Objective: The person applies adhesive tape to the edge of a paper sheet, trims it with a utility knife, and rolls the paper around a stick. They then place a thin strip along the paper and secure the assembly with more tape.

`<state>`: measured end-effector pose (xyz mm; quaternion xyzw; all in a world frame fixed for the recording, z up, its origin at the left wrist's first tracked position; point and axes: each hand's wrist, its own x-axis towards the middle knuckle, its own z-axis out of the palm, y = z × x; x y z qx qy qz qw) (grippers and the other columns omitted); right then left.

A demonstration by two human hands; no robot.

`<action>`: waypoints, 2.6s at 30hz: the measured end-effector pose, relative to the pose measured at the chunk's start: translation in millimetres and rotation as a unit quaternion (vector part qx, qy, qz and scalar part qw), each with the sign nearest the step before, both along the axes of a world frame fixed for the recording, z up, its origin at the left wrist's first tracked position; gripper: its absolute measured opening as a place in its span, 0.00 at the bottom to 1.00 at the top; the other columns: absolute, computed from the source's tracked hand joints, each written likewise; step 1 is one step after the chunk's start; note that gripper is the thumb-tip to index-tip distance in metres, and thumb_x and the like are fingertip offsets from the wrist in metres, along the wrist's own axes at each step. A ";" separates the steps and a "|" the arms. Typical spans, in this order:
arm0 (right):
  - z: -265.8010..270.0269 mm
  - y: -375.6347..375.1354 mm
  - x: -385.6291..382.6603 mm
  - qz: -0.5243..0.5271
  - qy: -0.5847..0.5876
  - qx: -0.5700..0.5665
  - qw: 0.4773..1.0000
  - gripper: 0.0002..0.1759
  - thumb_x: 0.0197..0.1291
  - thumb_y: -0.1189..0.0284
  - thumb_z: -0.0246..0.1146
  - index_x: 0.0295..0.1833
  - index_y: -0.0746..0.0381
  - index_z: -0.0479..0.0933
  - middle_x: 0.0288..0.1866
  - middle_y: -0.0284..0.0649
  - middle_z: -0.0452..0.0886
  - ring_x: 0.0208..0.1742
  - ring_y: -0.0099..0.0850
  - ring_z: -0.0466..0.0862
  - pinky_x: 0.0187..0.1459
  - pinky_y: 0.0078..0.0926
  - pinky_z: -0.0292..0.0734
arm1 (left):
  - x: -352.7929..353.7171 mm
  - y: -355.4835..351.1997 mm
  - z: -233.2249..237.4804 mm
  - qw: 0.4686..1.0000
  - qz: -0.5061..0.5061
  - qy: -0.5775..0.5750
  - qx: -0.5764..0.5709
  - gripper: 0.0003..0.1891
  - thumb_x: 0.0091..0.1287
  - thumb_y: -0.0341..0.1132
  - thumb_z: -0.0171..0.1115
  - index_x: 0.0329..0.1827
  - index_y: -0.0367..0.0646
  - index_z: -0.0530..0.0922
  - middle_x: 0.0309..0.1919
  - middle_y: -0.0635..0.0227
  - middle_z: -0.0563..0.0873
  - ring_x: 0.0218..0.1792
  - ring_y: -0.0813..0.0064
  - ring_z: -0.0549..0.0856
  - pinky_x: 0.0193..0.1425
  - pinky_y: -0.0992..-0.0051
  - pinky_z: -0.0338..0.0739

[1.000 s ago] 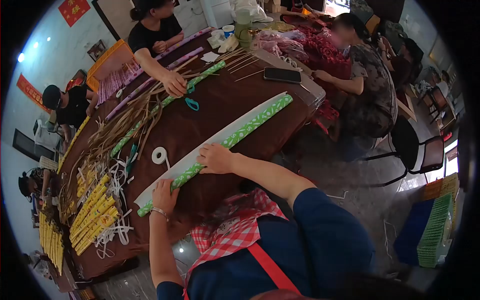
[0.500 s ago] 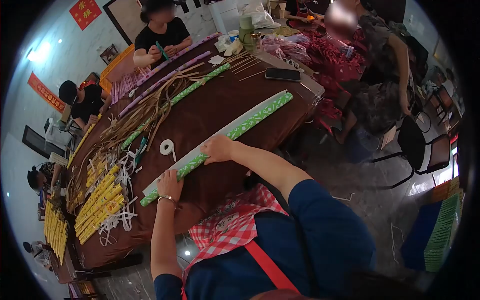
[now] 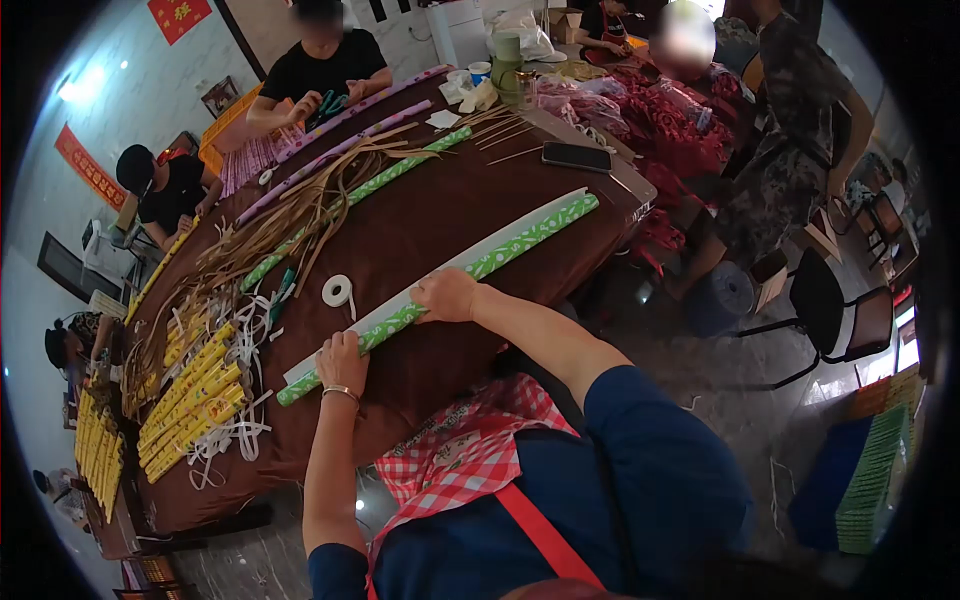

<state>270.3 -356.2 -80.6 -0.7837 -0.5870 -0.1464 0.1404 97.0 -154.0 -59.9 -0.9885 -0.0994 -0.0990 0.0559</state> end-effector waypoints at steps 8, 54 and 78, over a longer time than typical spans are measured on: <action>1.7 -2.3 0.8 0.022 0.043 0.006 0.999 0.29 0.51 0.44 0.66 0.38 0.62 0.76 0.34 0.43 0.82 0.40 0.42 0.84 0.42 0.38 0.80 | -1.0 9.5 -1.3 0.994 -0.074 -0.015 -0.074 0.19 0.53 0.42 0.72 0.41 0.44 0.75 0.38 0.63 0.80 0.44 0.58 0.81 0.45 0.59 0.76; 5.8 -18.6 -19.0 0.029 0.043 0.014 0.999 0.23 0.53 0.53 0.68 0.40 0.63 0.76 0.43 0.42 0.75 0.47 0.45 0.75 0.44 0.40 0.73 | -22.8 -23.8 -21.0 0.980 -0.004 -0.139 -0.142 0.19 0.54 0.52 0.69 0.44 0.54 0.79 0.40 0.71 0.77 0.46 0.66 0.77 0.47 0.62 0.69; 8.9 52.6 -38.8 0.144 0.183 0.062 0.971 0.08 0.61 0.70 0.61 0.36 0.64 0.78 0.35 0.42 0.79 0.39 0.43 0.77 0.42 0.39 0.75 | 15.0 80.8 58.5 0.923 0.014 -0.224 -0.311 0.08 0.63 0.34 0.64 0.43 0.43 0.82 0.35 0.62 0.85 0.35 0.60 0.85 0.41 0.67 0.79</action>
